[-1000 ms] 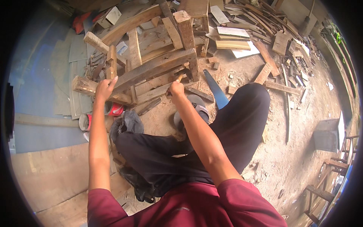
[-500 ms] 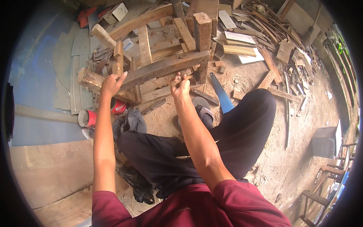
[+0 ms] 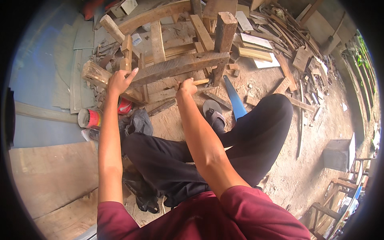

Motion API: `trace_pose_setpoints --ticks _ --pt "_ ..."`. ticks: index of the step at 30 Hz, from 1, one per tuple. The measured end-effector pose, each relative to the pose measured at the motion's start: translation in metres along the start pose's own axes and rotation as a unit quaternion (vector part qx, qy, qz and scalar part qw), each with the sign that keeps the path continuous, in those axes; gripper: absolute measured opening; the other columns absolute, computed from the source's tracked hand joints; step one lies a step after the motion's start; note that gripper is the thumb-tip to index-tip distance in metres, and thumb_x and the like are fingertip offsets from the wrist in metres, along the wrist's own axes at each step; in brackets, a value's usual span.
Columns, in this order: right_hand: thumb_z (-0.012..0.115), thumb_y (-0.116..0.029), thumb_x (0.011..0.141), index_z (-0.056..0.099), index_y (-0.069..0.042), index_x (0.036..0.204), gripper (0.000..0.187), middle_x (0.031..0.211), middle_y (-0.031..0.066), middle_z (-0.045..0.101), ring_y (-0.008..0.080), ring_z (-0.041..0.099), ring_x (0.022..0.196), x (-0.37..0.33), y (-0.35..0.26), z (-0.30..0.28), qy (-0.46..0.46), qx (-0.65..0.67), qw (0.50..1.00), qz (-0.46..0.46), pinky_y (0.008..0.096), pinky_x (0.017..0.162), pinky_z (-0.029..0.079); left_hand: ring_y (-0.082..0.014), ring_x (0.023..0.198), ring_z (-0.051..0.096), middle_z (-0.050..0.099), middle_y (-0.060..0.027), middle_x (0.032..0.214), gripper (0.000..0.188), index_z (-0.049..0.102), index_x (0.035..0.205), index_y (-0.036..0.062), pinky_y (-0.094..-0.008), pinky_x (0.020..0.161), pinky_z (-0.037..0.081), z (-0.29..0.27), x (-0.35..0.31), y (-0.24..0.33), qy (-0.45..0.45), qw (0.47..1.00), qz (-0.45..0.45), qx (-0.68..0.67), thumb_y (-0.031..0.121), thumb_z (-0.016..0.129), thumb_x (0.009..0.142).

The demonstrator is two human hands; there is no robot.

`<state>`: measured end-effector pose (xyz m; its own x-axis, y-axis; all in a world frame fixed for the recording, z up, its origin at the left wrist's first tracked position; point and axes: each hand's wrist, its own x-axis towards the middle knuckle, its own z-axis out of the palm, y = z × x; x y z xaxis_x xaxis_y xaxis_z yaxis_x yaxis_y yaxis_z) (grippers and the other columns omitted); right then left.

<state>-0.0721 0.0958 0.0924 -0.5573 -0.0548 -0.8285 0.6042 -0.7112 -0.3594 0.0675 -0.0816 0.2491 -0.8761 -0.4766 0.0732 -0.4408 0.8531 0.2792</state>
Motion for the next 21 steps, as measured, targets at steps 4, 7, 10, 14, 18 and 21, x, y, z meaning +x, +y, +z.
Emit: trace_pose_setpoints --ticks 4,7,10,14,18,21 --pt "0.05 -0.032 0.103 0.047 -0.008 0.103 0.024 0.076 0.0044 0.051 0.0198 0.054 0.063 0.013 -0.007 0.001 -0.161 0.293 0.938 0.088 0.0355 0.057 0.055 -0.0458 0.076 0.064 0.063 -0.0278 0.07 0.073 0.071 0.076 0.0002 -0.0486 0.067 0.049 -0.001 0.005 0.004 0.006 1.0 0.003 0.012 0.069 0.05 0.088" --pt "0.052 -0.032 0.102 0.048 -0.012 0.1 0.021 0.075 -0.001 0.05 0.014 0.052 0.062 0.019 -0.007 0.0 -0.225 0.316 0.916 0.105 0.0323 0.055 0.054 -0.0451 0.074 0.064 0.063 -0.0273 0.069 0.073 0.071 0.076 -0.0007 -0.0479 0.067 0.049 -0.002 0.003 0.004 0.008 1.0 0.009 0.004 0.068 0.05 0.089" --pt "0.051 -0.03 0.102 0.048 -0.009 0.097 0.022 0.074 0.0009 0.051 0.0139 0.055 0.064 0.038 -0.007 -0.004 -0.267 0.343 0.894 0.11 0.0312 0.053 0.052 -0.0457 0.072 0.063 0.062 -0.0264 0.067 0.076 0.069 0.071 -0.0021 -0.0487 0.064 0.049 -0.001 0.009 0.009 0.01 1.0 0.022 -0.012 0.07 0.05 0.087" --pt "0.05 -0.028 0.101 0.049 -0.006 0.091 0.024 0.079 0.006 0.056 0.0151 0.059 0.065 0.044 0.0 -0.01 -0.109 0.082 0.99 0.046 0.0304 0.05 0.049 -0.0449 0.068 0.062 0.06 -0.0254 0.064 0.077 0.068 0.07 -0.0027 -0.0488 0.062 0.048 0.001 0.012 0.005 0.009 1.0 0.018 0.003 0.07 0.05 0.087" --pt "0.046 -0.021 0.1 0.055 -0.001 0.098 0.022 0.084 0.0105 0.062 0.0187 0.059 0.062 0.025 0.007 0.002 -0.008 -0.026 1.0 0.006 0.031 0.049 0.05 -0.0446 0.066 0.061 0.059 -0.0254 0.063 0.078 0.067 0.069 -0.0029 -0.0485 0.061 0.048 0.002 0.006 -0.002 0.007 1.0 0.012 -0.008 0.071 0.051 0.087" --pt "0.042 -0.019 0.099 0.059 0.001 0.109 0.028 0.095 0.0134 0.066 0.0231 0.065 0.072 0.019 -0.004 0.045 -0.027 0.096 0.995 -0.026 0.0333 0.057 0.055 -0.045 0.066 0.061 0.059 -0.0259 0.063 0.078 0.066 0.068 -0.0027 -0.0482 0.061 0.048 0.003 0.015 0.006 0.017 1.0 0.014 0.009 0.071 0.05 0.087"
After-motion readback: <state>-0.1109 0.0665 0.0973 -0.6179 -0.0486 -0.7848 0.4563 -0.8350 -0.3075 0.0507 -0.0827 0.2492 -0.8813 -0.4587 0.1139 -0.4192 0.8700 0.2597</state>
